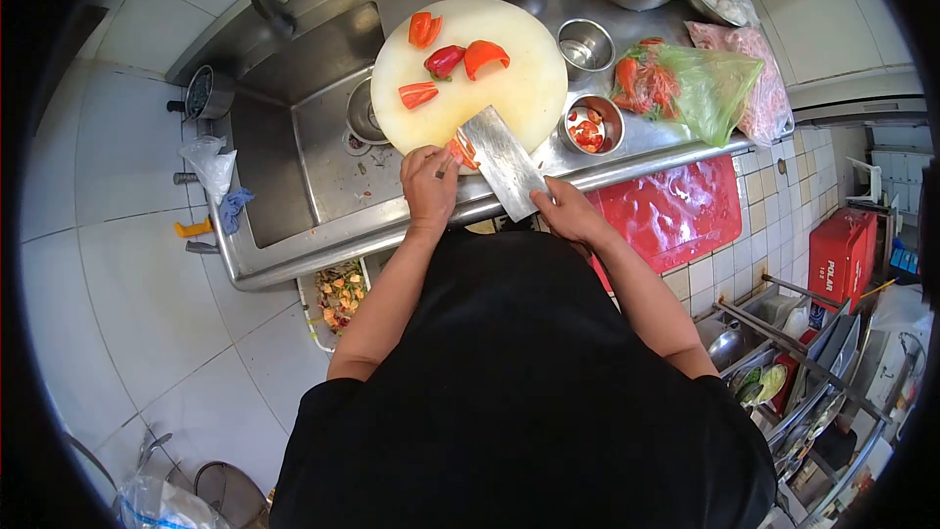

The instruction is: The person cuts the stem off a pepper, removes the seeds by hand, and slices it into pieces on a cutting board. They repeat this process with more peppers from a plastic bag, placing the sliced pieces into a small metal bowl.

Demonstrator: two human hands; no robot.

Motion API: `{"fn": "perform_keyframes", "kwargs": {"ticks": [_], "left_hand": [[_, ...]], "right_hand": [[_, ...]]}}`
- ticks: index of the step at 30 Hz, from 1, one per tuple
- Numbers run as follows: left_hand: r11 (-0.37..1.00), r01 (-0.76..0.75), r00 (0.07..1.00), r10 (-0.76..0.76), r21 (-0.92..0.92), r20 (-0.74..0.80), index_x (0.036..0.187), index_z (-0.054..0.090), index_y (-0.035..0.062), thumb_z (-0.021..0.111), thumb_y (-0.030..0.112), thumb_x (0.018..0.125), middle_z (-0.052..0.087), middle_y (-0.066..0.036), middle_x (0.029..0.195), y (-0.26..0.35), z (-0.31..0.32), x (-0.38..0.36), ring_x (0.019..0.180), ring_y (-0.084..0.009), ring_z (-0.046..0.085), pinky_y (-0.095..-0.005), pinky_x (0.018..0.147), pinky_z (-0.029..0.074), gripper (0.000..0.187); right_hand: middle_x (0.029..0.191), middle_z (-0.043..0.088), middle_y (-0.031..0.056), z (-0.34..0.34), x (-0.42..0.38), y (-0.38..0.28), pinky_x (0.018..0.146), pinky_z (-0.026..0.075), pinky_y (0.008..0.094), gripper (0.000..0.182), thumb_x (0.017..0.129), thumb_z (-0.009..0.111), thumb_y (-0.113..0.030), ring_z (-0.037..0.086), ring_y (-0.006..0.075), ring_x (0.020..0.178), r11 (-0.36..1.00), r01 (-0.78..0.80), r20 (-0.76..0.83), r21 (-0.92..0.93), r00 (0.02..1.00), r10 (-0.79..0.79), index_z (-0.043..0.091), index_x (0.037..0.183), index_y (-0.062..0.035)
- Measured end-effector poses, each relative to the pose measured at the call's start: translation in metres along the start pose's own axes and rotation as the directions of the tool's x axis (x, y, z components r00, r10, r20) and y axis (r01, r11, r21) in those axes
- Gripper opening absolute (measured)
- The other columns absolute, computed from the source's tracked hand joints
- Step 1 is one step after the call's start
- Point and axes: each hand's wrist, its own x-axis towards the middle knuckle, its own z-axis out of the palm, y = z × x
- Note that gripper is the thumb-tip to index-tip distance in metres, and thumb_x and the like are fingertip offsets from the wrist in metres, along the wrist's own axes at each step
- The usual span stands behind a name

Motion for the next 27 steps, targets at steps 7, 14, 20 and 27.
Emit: {"fn": "perform_keyframes", "kwargs": {"ticks": [7, 14, 20, 27], "left_hand": [[1.000, 0.021, 0.999, -0.021, -0.006, 0.038, 0.096, 0.079, 0.0045, 0.080, 0.018, 0.080, 0.066, -0.006, 0.103, 0.004, -0.004, 0.000, 0.105, -0.0270, 0.058, -0.0386, 0.096, 0.046, 0.021], [0.999, 0.029, 0.997, -0.028, -0.024, 0.065, 0.099, 0.079, 0.0044, 0.077, 0.019, 0.083, 0.066, -0.006, 0.107, 0.005, -0.005, 0.000, 0.108, -0.0272, 0.056, -0.0388, 0.097, 0.044, 0.021], [0.999, 0.024, 0.998, -0.022, -0.035, 0.059, 0.099, 0.079, 0.0057, 0.074, 0.018, 0.086, 0.065, -0.007, 0.109, 0.004, -0.006, -0.003, 0.110, -0.0279, 0.056, -0.0390, 0.098, 0.044, 0.019], [0.998, 0.058, 0.993, -0.056, -0.023, 0.100, 0.096, 0.080, 0.0086, 0.075, 0.020, 0.086, 0.068, -0.005, 0.104, 0.003, -0.010, 0.007, 0.105, -0.0262, 0.058, -0.0377, 0.097, 0.044, 0.016]], "right_hand": [[0.057, 0.049, 0.0034, 0.000, -0.002, -0.002, 0.040, 0.041, 0.0317, 0.032, 0.105, 0.049, -0.028, 0.048, 0.0131, 0.041, 0.974, -0.079, 0.113, 0.212, 0.992, 0.056, 0.055, 0.121, -0.0005], [0.057, 0.049, 0.0026, 0.004, 0.005, -0.009, 0.038, 0.041, 0.0313, 0.030, 0.106, 0.048, -0.028, 0.048, 0.0135, 0.040, 0.959, -0.115, 0.135, 0.261, 0.987, 0.082, 0.056, 0.116, -0.0012], [0.056, 0.048, 0.0027, 0.007, 0.005, -0.006, 0.037, 0.041, 0.0308, 0.028, 0.106, 0.048, -0.028, 0.048, 0.0130, 0.040, 0.955, -0.082, 0.129, 0.284, 0.991, 0.047, 0.054, 0.112, -0.0011], [0.059, 0.050, 0.0033, 0.015, 0.025, -0.002, 0.037, 0.042, 0.0308, 0.029, 0.105, 0.051, -0.031, 0.048, 0.0133, 0.040, 0.949, -0.093, 0.113, 0.300, 0.992, 0.062, 0.052, 0.104, -0.0019]]}}
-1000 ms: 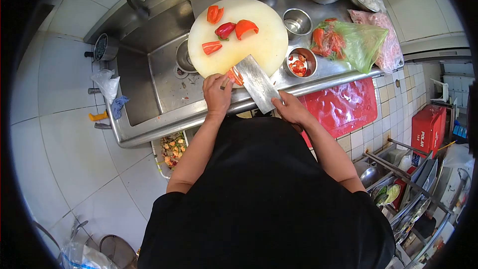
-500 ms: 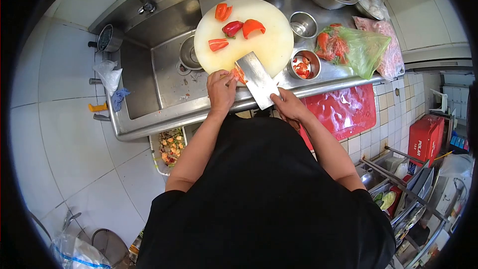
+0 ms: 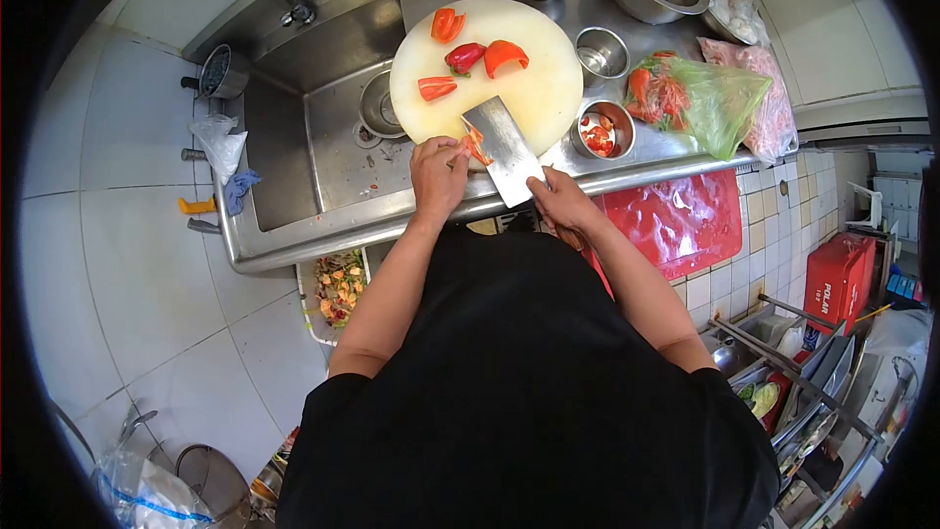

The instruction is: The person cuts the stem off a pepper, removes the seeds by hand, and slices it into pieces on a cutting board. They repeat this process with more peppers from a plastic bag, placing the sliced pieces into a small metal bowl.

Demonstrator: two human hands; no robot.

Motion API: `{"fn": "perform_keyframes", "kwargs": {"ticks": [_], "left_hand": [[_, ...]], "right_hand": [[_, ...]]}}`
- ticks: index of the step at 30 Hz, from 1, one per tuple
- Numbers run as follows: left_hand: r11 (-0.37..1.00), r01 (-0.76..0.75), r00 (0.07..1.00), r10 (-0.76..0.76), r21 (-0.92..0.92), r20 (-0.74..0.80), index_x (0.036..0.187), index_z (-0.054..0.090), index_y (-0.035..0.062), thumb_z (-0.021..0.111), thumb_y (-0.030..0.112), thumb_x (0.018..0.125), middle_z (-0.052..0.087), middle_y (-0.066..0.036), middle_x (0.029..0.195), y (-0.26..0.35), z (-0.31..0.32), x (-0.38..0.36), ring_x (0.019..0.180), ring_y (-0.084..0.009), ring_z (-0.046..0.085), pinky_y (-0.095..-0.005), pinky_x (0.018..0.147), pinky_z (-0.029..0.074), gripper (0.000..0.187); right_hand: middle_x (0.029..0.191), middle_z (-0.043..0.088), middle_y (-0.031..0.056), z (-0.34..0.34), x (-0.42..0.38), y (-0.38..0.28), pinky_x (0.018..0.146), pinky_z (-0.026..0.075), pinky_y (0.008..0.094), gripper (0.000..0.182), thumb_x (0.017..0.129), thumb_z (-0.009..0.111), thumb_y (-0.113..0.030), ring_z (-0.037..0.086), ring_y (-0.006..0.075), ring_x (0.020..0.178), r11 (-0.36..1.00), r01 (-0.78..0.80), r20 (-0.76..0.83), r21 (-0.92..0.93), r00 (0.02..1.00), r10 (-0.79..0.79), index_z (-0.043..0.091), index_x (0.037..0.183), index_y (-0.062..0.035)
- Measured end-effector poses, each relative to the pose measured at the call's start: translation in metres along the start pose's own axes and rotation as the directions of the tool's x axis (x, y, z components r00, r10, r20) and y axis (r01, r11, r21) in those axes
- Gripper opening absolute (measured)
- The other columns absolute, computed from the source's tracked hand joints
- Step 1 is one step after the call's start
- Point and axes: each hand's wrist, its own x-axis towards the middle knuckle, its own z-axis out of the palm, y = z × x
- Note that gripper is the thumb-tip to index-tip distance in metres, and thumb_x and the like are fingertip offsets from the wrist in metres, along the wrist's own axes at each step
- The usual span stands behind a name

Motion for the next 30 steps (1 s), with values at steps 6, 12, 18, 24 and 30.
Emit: {"fn": "perform_keyframes", "kwargs": {"ticks": [6, 12, 18, 24, 30], "left_hand": [[0.998, 0.002, 0.989, -0.012, 0.065, 0.150, 0.091, 0.080, 0.0103, 0.074, 0.024, 0.086, 0.072, -0.004, 0.102, -0.004, -0.013, 0.019, 0.102, -0.0258, 0.063, -0.0391, 0.094, 0.044, 0.015], [0.996, -0.087, 0.977, 0.082, 0.016, 0.194, 0.102, 0.077, 0.0081, 0.075, 0.020, 0.083, 0.072, -0.009, 0.109, 0.015, -0.018, 0.037, 0.108, -0.0290, 0.064, -0.0392, 0.098, 0.048, 0.022], [0.905, -0.425, 0.857, 0.406, -0.010, 0.318, 0.108, 0.073, 0.0034, 0.074, 0.010, 0.081, 0.069, -0.011, 0.113, 0.008, -0.014, 0.066, 0.107, -0.0301, 0.064, -0.0395, 0.098, 0.050, 0.028], [0.903, -0.430, 0.786, 0.384, -0.018, 0.484, 0.100, 0.073, 0.0030, 0.072, 0.011, 0.084, 0.070, -0.011, 0.102, 0.011, -0.023, 0.074, 0.100, -0.0304, 0.064, -0.0404, 0.088, 0.051, 0.018], [0.884, -0.467, 0.776, 0.401, 0.016, 0.487, 0.099, 0.071, 0.0038, 0.071, 0.014, 0.087, 0.067, -0.011, 0.096, 0.009, -0.026, 0.069, 0.097, -0.0304, 0.063, -0.0399, 0.085, 0.050, 0.015]], "right_hand": [[0.058, 0.051, 0.0037, 0.004, 0.007, 0.000, 0.037, 0.042, 0.0307, 0.029, 0.105, 0.051, -0.031, 0.048, 0.0132, 0.039, 0.999, 0.002, -0.002, 0.053, 1.000, -0.002, 0.051, 0.102, -0.0023], [0.054, 0.049, 0.0027, 0.005, 0.009, -0.003, 0.037, 0.042, 0.0313, 0.029, 0.105, 0.050, -0.030, 0.047, 0.0133, 0.039, 0.998, 0.048, -0.011, 0.032, 0.999, -0.048, 0.054, 0.108, -0.0016], [0.054, 0.051, 0.0039, 0.000, 0.007, -0.007, 0.038, 0.042, 0.0320, 0.032, 0.105, 0.050, -0.030, 0.050, 0.0143, 0.039, 0.996, 0.037, -0.041, -0.078, 0.998, -0.040, 0.055, 0.116, -0.0008], [0.055, 0.053, 0.0071, -0.002, 0.000, -0.013, 0.040, 0.043, 0.0338, 0.032, 0.104, 0.051, -0.029, 0.051, 0.0153, 0.039, 0.991, 0.053, -0.075, -0.126, 0.995, -0.062, 0.057, 0.116, -0.0008], [0.084, 0.067, 0.0226, -0.001, -0.012, -0.021, 0.070, 0.052, 0.0440, 0.033, 0.102, 0.053, -0.029, 0.067, 0.0351, 0.073, 0.926, 0.102, -0.221, -0.362, 0.956, -0.192, 0.060, 0.115, 0.0003]]}}
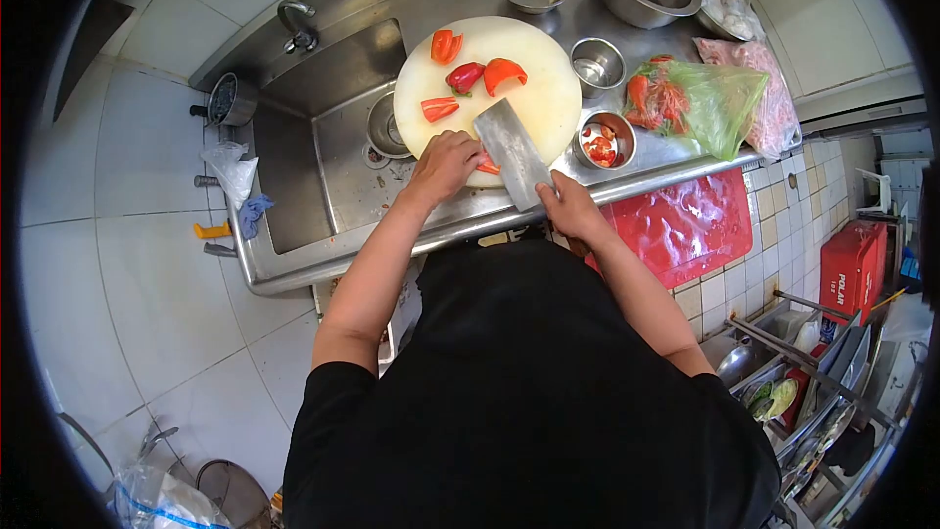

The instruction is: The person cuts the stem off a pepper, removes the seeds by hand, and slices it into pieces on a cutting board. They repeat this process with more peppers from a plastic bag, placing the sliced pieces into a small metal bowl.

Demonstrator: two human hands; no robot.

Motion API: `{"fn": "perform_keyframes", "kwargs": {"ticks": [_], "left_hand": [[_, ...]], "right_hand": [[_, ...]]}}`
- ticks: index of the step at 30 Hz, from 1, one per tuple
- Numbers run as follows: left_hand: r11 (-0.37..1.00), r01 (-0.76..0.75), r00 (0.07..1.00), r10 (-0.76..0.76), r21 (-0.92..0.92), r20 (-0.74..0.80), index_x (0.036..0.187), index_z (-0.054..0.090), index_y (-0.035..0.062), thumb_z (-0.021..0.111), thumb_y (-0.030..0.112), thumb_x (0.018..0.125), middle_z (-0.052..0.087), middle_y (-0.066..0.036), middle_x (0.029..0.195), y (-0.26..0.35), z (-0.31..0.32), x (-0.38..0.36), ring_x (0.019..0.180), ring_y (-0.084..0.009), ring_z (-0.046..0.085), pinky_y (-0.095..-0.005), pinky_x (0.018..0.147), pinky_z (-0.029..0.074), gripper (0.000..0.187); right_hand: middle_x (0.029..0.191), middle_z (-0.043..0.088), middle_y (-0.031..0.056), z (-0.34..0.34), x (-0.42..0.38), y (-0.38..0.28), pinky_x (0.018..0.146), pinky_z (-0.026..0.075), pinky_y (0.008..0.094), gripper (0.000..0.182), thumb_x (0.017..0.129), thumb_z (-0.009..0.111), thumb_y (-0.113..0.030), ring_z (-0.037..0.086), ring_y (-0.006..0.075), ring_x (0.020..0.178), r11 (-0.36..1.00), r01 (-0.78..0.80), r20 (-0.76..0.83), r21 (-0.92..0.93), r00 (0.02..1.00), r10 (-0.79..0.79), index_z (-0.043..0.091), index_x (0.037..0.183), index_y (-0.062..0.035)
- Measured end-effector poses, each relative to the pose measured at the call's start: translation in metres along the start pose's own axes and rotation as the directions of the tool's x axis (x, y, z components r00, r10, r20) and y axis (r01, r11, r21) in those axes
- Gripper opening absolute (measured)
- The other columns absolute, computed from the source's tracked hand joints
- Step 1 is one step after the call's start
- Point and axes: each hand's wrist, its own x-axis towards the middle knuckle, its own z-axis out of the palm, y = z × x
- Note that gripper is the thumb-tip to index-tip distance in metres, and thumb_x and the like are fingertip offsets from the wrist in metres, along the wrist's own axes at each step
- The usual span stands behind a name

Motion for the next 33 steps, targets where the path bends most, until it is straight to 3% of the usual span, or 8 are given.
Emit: {"fn": "perform_keyframes", "kwargs": {"ticks": [1, 4, 14, 19, 23, 26, 31, 33], "left_hand": [[1.000, 0.009, 1.000, -0.009, 0.000, 0.024, 0.101, 0.070, 0.0040, 0.071, 0.014, 0.088, 0.065, -0.011, 0.097, -0.001, 0.000, -0.001, 0.098, -0.0307, 0.063, -0.0395, 0.086, 0.050, 0.017], [0.997, 0.029, 0.996, -0.023, -0.072, 0.083, 0.105, 0.066, 0.0037, 0.070, 0.015, 0.089, 0.063, -0.012, 0.101, 0.001, -0.003, -0.004, 0.098, -0.0314, 0.062, -0.0396, 0.085, 0.050, 0.020], [0.991, 0.132, 0.937, -0.136, 0.034, 0.322, 0.095, 0.055, 0.0019, 0.062, 0.012, 0.093, 0.058, -0.018, 0.097, 0.008, 0.000, 0.000, 0.091, -0.0357, 0.060, -0.0444, 0.080, 0.048, 0.013], [0.976, 0.110, 0.970, -0.064, -0.190, 0.236, 0.092, 0.053, 0.0011, 0.058, 0.014, 0.095, 0.059, -0.019, 0.090, 0.019, -0.004, -0.016, 0.084, -0.0365, 0.059, -0.0438, 0.077, 0.047, 0.014], [0.941, 0.226, 0.930, -0.132, -0.250, 0.344, 0.088, 0.054, 0.0001, 0.061, 0.021, 0.096, 0.062, -0.019, 0.084, 0.030, -0.037, -0.050, 0.077, -0.0337, 0.060, -0.0424, 0.072, 0.047, 0.024], [0.901, 0.403, 0.816, -0.276, -0.158, 0.508, 0.085, 0.056, 0.0005, 0.064, 0.026, 0.095, 0.062, -0.017, 0.079, 0.018, -0.074, -0.110, 0.073, -0.0281, 0.061, -0.0423, 0.068, 0.047, 0.028], [0.671, 0.695, 0.437, -0.680, 0.259, 0.588, 0.084, 0.067, 0.0010, 0.074, 0.028, 0.083, 0.071, -0.017, 0.093, -0.068, -0.093, -0.265, 0.085, -0.0301, 0.067, -0.0402, 0.076, 0.052, 0.028], [0.597, 0.755, 0.368, -0.727, 0.270, 0.580, 0.087, 0.071, 0.0012, 0.077, 0.030, 0.080, 0.073, -0.018, 0.100, -0.088, -0.091, -0.309, 0.092, -0.0316, 0.069, -0.0394, 0.081, 0.054, 0.030]], "right_hand": [[0.095, 0.069, 0.0261, 0.000, 0.001, 0.002, 0.081, 0.052, 0.0467, 0.033, 0.101, 0.053, -0.029, 0.069, 0.0417, 0.087, 0.992, 0.077, -0.093, -0.095, 0.992, -0.086, 0.060, 0.115, 0.0003], [0.104, 0.067, 0.0284, -0.007, 0.002, 0.001, 0.090, 0.049, 0.0488, 0.034, 0.101, 0.053, -0.030, 0.063, 0.0469, 0.104, 0.998, 0.021, -0.052, -0.062, 0.998, -0.024, 0.060, 0.116, -0.0003], [0.101, 0.067, 0.0295, -0.008, 0.002, -0.002, 0.086, 0.050, 0.0507, 0.034, 0.101, 0.053, -0.031, 0.064, 0.0471, 0.101, 0.995, 0.004, -0.052, -0.099, 0.999, -0.009, 0.059, 0.113, -0.0001], [0.101, 0.067, 0.0303, -0.006, 0.004, 0.001, 0.087, 0.049, 0.0525, 0.034, 0.101, 0.054, -0.032, 0.064, 0.0481, 0.101, 0.991, 0.004, -0.069, -0.131, 0.998, -0.013, 0.058, 0.112, 0.0001], [0.101, 0.067, 0.0306, -0.007, 0.003, 0.000, 0.086, 0.049, 0.0527, 0.033, 0.101, 0.054, -0.031, 0.063, 0.0488, 0.101, 0.994, 0.018, -0.066, -0.112, 0.997, -0.026, 0.058, 0.111, 0.0005], [0.096, 0.067, 0.0296, -0.009, 0.002, 0.005, 0.081, 0.050, 0.0500, 0.033, 0.101, 0.054, -0.030, 0.065, 0.0473, 0.093, 0.990, 0.100, -0.078, -0.099, 0.991, -0.107, 0.058, 0.110, 0.0015], [0.085, 0.064, 0.0240, -0.028, -0.015, -0.004, 0.073, 0.049, 0.0426, 0.030, 0.101, 0.055, -0.027, 0.063, 0.0349, 0.074, 0.960, -0.061, -0.045, 0.272, 0.996, 0.076, 0.058, 0.107, 0.0023], [0.087, 0.066, 0.0224, -0.027, -0.009, 0.025, 0.073, 0.050, 0.0416, 0.030, 0.102, 0.055, -0.027, 0.063, 0.0311, 0.075, 0.981, 0.022, -0.139, 0.192, 0.990, 0.005, 0.059, 0.110, 0.0019]]}}
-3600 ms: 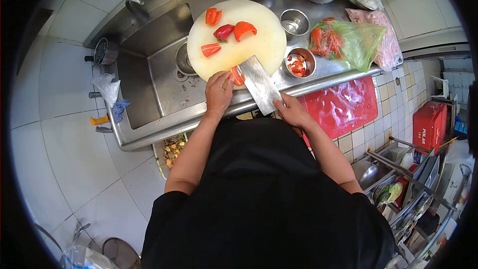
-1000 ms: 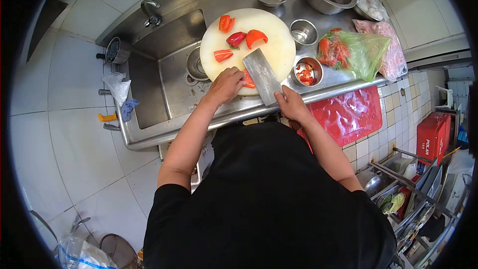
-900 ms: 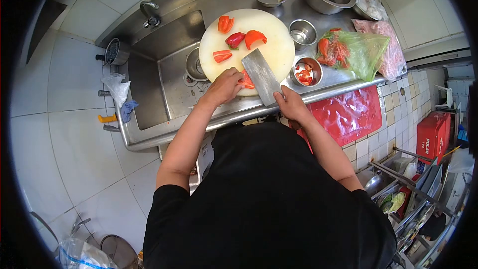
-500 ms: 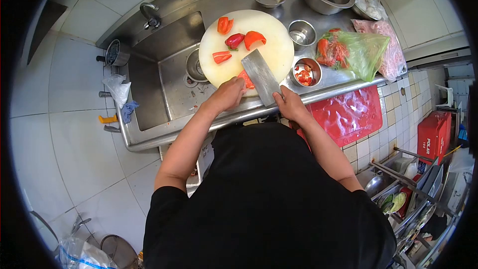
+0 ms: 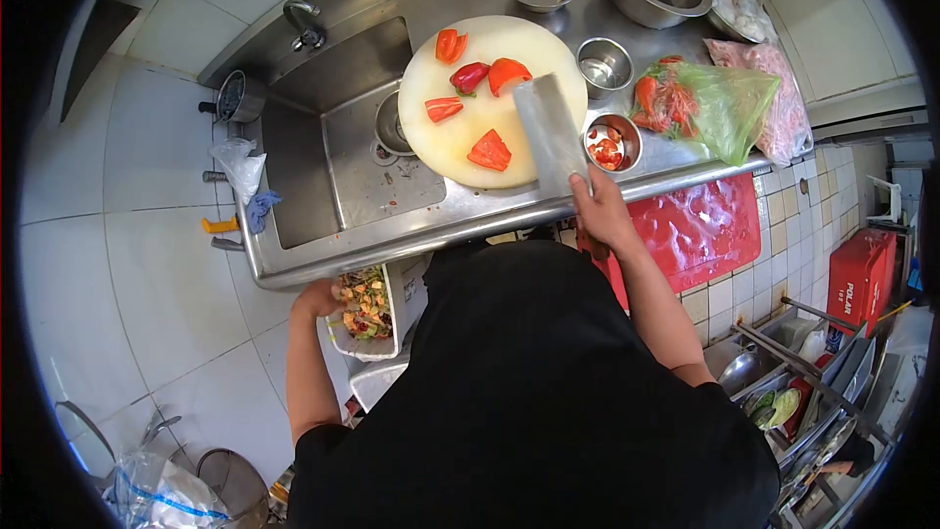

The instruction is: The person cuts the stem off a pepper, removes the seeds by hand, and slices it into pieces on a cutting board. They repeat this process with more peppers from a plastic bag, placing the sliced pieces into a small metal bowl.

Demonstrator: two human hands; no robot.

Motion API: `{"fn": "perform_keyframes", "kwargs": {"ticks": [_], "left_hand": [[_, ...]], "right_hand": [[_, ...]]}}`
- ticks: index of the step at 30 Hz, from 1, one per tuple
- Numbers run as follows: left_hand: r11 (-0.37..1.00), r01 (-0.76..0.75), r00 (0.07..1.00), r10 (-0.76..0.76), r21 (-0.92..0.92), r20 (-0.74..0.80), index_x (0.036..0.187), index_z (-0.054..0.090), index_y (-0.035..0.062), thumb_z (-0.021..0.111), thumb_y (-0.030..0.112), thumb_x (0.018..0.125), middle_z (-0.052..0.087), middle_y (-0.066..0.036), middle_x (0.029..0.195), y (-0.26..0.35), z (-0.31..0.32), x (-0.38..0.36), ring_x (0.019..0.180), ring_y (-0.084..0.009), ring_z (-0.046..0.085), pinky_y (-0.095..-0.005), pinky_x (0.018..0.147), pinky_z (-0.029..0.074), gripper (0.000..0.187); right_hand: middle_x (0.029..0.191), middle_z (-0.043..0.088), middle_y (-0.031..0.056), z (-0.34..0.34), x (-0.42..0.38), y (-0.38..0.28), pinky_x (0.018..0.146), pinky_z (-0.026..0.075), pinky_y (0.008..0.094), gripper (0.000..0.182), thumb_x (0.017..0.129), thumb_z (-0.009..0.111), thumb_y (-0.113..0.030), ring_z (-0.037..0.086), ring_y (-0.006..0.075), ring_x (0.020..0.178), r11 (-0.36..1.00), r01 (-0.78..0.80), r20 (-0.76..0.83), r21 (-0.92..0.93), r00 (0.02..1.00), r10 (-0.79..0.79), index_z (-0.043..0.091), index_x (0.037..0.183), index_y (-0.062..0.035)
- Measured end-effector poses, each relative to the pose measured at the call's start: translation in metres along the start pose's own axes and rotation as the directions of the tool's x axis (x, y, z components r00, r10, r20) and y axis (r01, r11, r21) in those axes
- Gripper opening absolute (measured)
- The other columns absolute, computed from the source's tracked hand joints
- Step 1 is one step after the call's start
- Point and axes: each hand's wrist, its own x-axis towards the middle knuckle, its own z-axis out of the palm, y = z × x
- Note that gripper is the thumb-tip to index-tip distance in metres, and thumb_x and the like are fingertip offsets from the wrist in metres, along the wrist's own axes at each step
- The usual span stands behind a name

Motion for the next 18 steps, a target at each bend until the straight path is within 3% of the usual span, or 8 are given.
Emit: {"fn": "perform_keyframes", "kwargs": {"ticks": [2, 3, 5, 7, 10, 15, 16, 18], "left_hand": [[0.957, 0.047, 0.995, -0.021, 0.286, -0.093, 0.104, 0.073, 0.0007, 0.082, 0.032, 0.076, 0.072, -0.022, 0.109, -0.016, 0.003, 0.000, 0.107, -0.0349, 0.068, -0.0397, 0.092, 0.053, 0.042], [0.986, 0.044, 0.965, -0.001, 0.161, -0.261, 0.116, 0.071, -0.0005, 0.084, 0.037, 0.075, 0.071, -0.024, 0.113, -0.001, -0.005, 0.001, 0.114, -0.0375, 0.066, -0.0418, 0.097, 0.052, 0.057], [0.995, -0.088, 0.835, 0.050, -0.042, -0.548, 0.116, 0.070, 0.0006, 0.079, 0.037, 0.082, 0.072, -0.022, 0.109, 0.051, -0.028, 0.016, 0.105, -0.0364, 0.068, -0.0403, 0.093, 0.053, 0.050], [0.960, -0.214, 0.808, 0.071, -0.179, -0.585, 0.118, 0.070, 0.0051, 0.070, 0.033, 0.092, 0.071, -0.017, 0.115, 0.146, -0.076, 0.011, 0.105, -0.0299, 0.069, -0.0368, 0.091, 0.052, 0.038], [0.792, -0.600, 0.526, 0.289, -0.109, -0.800, 0.115, 0.070, 0.0039, 0.066, 0.024, 0.095, 0.072, -0.013, 0.106, 0.219, -0.105, 0.077, 0.093, -0.0249, 0.070, -0.0357, 0.084, 0.054, 0.029], [0.845, -0.482, 0.345, 0.427, 0.233, -0.836, 0.114, 0.071, 0.0065, 0.063, 0.012, 0.088, 0.072, -0.016, 0.108, 0.296, -0.144, 0.139, 0.107, -0.0312, 0.067, -0.0406, 0.094, 0.052, 0.027], [0.839, -0.489, 0.341, 0.437, 0.240, -0.832, 0.114, 0.071, 0.0065, 0.063, 0.012, 0.088, 0.072, -0.016, 0.108, 0.302, -0.149, 0.142, 0.107, -0.0312, 0.067, -0.0406, 0.094, 0.052, 0.027], [0.940, -0.329, 0.780, 0.323, 0.087, -0.536, 0.112, 0.072, 0.0096, 0.072, 0.020, 0.082, 0.073, -0.009, 0.105, 0.311, -0.157, 0.144, 0.099, -0.0273, 0.069, -0.0370, 0.087, 0.054, 0.031]], "right_hand": [[0.090, 0.067, 0.0215, -0.008, -0.005, 0.002, 0.073, 0.049, 0.0402, 0.032, 0.102, 0.055, -0.027, 0.063, 0.0293, 0.076, 0.995, 0.085, -0.073, 0.054, 0.994, -0.081, 0.059, 0.116, 0.0015], [0.093, 0.068, 0.0217, -0.014, -0.010, -0.003, 0.074, 0.049, 0.0403, 0.033, 0.101, 0.056, -0.027, 0.064, 0.0302, 0.078, 0.994, 0.096, -0.058, 0.056, 0.994, -0.093, 0.060, 0.120, 0.0002], [0.093, 0.068, 0.0212, -0.029, -0.020, -0.011, 0.074, 0.049, 0.0408, 0.032, 0.101, 0.056, -0.027, 0.064, 0.0303, 0.079, 0.998, 0.062, 0.039, -0.022, 0.997, -0.061, 0.061, 0.120, -0.0016], [0.093, 0.068, 0.0208, -0.030, -0.028, -0.013, 0.074, 0.049, 0.0413, 0.031, 0.101, 0.056, -0.027, 0.064, 0.0304, 0.079, 0.994, 0.036, 0.137, -0.107, 0.990, -0.021, 0.062, 0.120, -0.0033], [0.091, 0.067, 0.0222, -0.023, -0.033, -0.019, 0.075, 0.050, 0.0441, 0.028, 0.099, 0.058, -0.028, 0.065, 0.0355, 0.081, 0.963, 0.186, 0.259, -0.195, 0.957, -0.132, 0.064, 0.117, -0.0064], [0.089, 0.066, 0.0272, -0.011, -0.026, -0.033, 0.077, 0.048, 0.0551, 0.025, 0.098, 0.056, -0.029, 0.063, 0.0490, 0.090, 0.897, 0.160, 0.199, -0.413, 0.977, -0.082, 0.060, 0.103, -0.0044], [0.089, 0.066, 0.0280, -0.010, -0.024, -0.033, 0.077, 0.048, 0.0566, 0.025, 0.099, 0.055, -0.028, 0.063, 0.0495, 0.090, 0.868, 0.138, 0.118, -0.477, 0.989, -0.092, 0.059, 0.103, -0.0042], [0.088, 0.066, 0.0300, -0.011, -0.018, -0.031, 0.077, 0.048, 0.0581, 0.025, 0.099, 0.055, -0.028, 0.063, 0.0508, 0.090, 0.873, 0.108, 0.062, -0.476, 0.994, -0.090, 0.058, 0.105, -0.0036]]}}
